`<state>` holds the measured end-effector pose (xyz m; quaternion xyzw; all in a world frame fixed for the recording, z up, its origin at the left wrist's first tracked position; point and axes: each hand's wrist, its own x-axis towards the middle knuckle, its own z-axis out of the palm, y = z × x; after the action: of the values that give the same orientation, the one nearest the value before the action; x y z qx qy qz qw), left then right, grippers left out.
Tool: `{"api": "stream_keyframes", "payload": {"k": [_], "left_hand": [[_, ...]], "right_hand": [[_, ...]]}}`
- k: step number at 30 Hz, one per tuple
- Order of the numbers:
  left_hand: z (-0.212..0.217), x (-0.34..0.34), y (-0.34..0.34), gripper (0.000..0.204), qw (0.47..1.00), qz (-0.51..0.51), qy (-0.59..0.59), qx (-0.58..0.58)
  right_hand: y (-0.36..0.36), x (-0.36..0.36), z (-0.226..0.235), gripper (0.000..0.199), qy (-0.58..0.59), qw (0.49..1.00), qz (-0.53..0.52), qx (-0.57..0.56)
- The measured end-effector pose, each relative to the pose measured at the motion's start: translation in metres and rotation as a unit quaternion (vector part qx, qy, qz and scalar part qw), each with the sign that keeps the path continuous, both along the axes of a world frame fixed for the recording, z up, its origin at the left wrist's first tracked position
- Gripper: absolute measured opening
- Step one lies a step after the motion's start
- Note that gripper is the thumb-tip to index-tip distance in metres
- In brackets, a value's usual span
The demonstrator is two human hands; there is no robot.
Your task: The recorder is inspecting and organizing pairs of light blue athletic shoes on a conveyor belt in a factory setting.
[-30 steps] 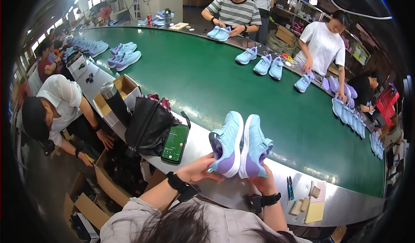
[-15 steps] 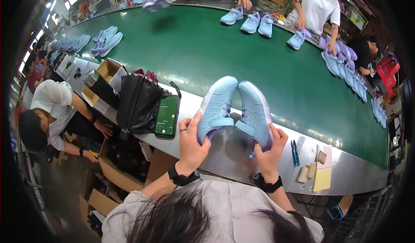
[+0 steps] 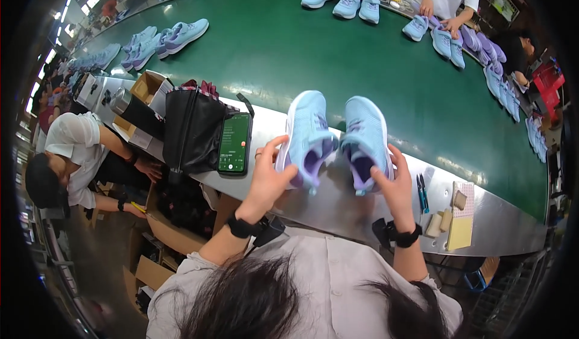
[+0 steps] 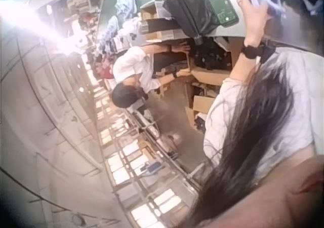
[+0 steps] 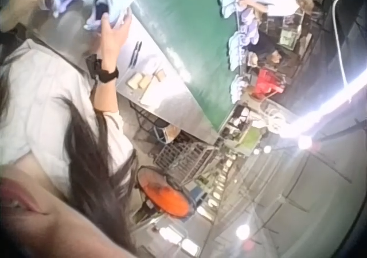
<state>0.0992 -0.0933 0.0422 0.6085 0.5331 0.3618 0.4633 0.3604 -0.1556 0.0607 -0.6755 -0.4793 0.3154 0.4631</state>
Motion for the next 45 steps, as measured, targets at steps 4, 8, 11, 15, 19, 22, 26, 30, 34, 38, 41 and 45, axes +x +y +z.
{"api": "stream_keyframes", "payload": {"k": [4,8,11,15,19,22,26,30,34,38,41,45], "left_hand": [[-0.002,0.005,0.005,0.054,0.945,0.016,-0.277,-0.173],[-0.015,0.015,-0.002,0.059,0.942,-0.008,-0.271,-0.197],[-0.023,0.016,-0.014,0.064,0.955,-0.039,0.249,0.158],[-0.012,0.022,-0.027,0.069,0.965,0.032,0.187,0.181],[0.018,0.035,-0.031,0.057,0.941,-0.082,0.247,0.214],[0.029,0.051,-0.028,0.057,0.903,-0.171,0.312,0.242],[0.023,0.063,-0.012,0.053,0.871,-0.215,0.354,0.265],[0.029,0.055,0.010,0.049,0.874,-0.197,0.298,0.329],[0.061,0.030,0.057,0.053,0.873,-0.262,0.314,0.265],[0.092,0.011,0.115,0.059,0.903,-0.261,0.281,0.194],[0.109,-0.002,0.154,0.062,0.891,-0.221,0.341,0.202],[0.117,-0.015,0.190,0.061,0.870,-0.112,0.427,0.221]], "right_hand": [[0.004,-0.006,-0.005,0.059,0.228,0.971,-0.010,-0.073],[0.003,-0.021,-0.014,0.061,0.280,0.956,-0.006,-0.089],[-0.001,-0.026,-0.024,0.053,0.279,0.952,0.025,-0.125],[0.003,-0.017,-0.041,0.046,-0.043,0.998,0.048,-0.006],[0.011,-0.006,-0.054,0.046,-0.207,0.975,0.071,-0.036],[0.014,-0.005,-0.057,0.046,-0.157,0.985,0.067,-0.016],[0.018,-0.007,-0.058,0.042,-0.066,0.997,0.045,-0.001],[0.019,-0.008,-0.060,0.037,0.059,0.995,0.043,0.062],[0.014,-0.007,-0.060,0.017,0.001,0.998,0.050,0.043],[0.012,-0.009,-0.059,0.016,-0.037,0.996,0.055,0.058],[0.010,-0.014,-0.061,0.014,-0.049,0.997,0.043,0.052],[0.007,-0.018,-0.064,0.011,-0.052,0.996,0.018,0.068]]}}
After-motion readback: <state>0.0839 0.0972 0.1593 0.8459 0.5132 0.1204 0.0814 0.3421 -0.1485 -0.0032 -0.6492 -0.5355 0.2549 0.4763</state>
